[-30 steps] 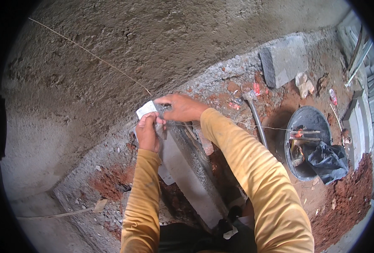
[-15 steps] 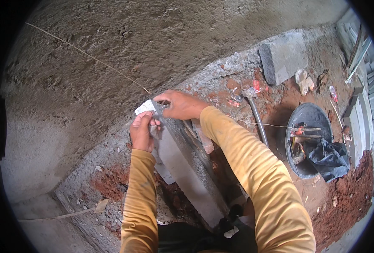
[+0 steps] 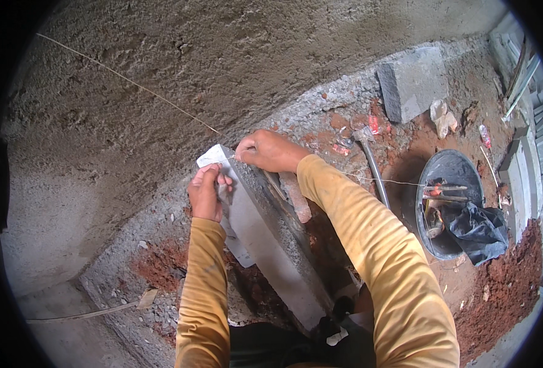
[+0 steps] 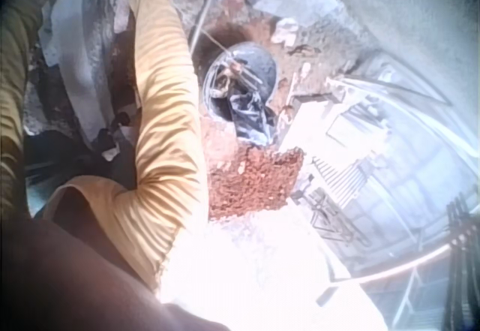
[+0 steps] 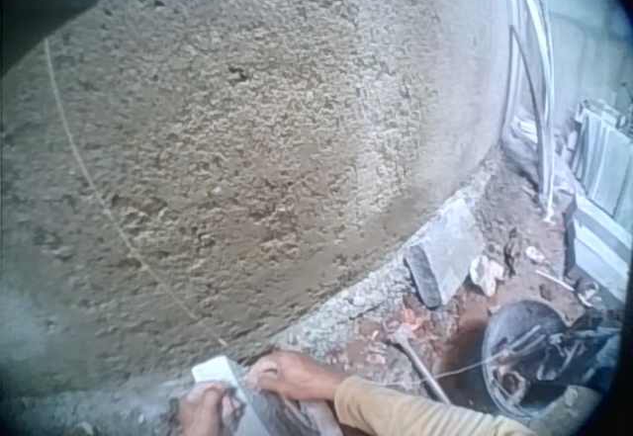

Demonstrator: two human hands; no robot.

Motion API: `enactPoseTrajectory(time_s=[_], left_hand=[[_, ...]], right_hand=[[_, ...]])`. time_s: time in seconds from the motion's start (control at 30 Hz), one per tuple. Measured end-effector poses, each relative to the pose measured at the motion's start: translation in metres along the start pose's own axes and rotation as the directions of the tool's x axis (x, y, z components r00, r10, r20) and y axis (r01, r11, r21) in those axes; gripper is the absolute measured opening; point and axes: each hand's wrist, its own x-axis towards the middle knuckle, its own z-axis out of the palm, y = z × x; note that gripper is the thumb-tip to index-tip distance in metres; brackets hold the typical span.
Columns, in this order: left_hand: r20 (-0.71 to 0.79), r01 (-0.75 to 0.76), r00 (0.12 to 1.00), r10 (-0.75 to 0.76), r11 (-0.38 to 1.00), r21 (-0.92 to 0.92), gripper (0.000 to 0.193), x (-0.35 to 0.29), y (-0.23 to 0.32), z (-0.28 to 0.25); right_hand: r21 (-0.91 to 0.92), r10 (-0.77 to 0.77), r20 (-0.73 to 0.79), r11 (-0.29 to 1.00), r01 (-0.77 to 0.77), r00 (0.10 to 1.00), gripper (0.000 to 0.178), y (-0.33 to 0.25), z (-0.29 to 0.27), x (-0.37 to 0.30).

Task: The person ties a string to a bucket, walks through a construction area, and positions a concrete slab against a wall. They then use a string line and a plumb bob to align the slab vertically, adjusting the string and checking the alignment repeatedly.

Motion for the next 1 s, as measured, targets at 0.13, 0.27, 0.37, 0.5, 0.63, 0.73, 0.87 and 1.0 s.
enactPoseTrajectory(time_s=[0.13, 0.27, 0.37, 0.5, 0.63, 0.73, 0.87, 1.0], left_hand=[[0.008, -0.025, 1.000, 0.025, 0.998, 0.052, 0.015, -0.001, -0.002, -0.003], [-0.039, -0.046, 0.998, 0.053, 0.986, 0.162, 0.015, -0.008, 0.002, -0.004], [-0.071, -0.063, 0.994, 0.078, 0.978, 0.199, 0.015, -0.022, 0.011, -0.003], [-0.173, -0.049, 0.982, 0.075, 0.987, 0.150, 0.015, -0.039, 0.025, -0.003], [-0.251, -0.056, 0.964, 0.092, 0.988, 0.144, 0.017, -0.046, 0.024, -0.001], [-0.294, -0.050, 0.953, 0.078, 0.994, 0.099, 0.017, -0.045, 0.014, 0.003], [-0.303, -0.036, 0.952, 0.040, 0.999, 0.020, 0.015, -0.039, 0.001, 0.011], [-0.315, -0.024, 0.949, 0.017, 1.000, -0.017, 0.016, -0.033, -0.011, 0.020]], right_hand=[[-0.049, 0.004, -0.047, 0.999, -0.007, 0.999, 0.024, 0.002, 0.001, 0.002], [-0.023, -0.034, -0.007, 0.999, 0.034, 0.999, 0.023, -0.004, -0.004, 0.004], [-0.051, -0.065, 0.124, 0.996, 0.072, 0.990, 0.022, -0.014, -0.015, 0.006], [0.048, 0.020, 0.191, 0.998, -0.029, 0.981, 0.023, -0.026, -0.031, 0.013], [0.065, 0.009, 0.181, 0.998, -0.021, 0.983, 0.021, -0.025, -0.039, 0.021], [-0.057, -0.071, 0.139, 0.995, 0.079, 0.988, 0.020, -0.018, -0.043, 0.028], [-0.214, -0.335, 0.013, 0.919, 0.330, 0.942, 0.016, -0.012, -0.043, 0.039], [0.293, 0.064, 0.092, 0.952, -0.089, 0.994, 0.012, -0.017, -0.039, 0.041]])
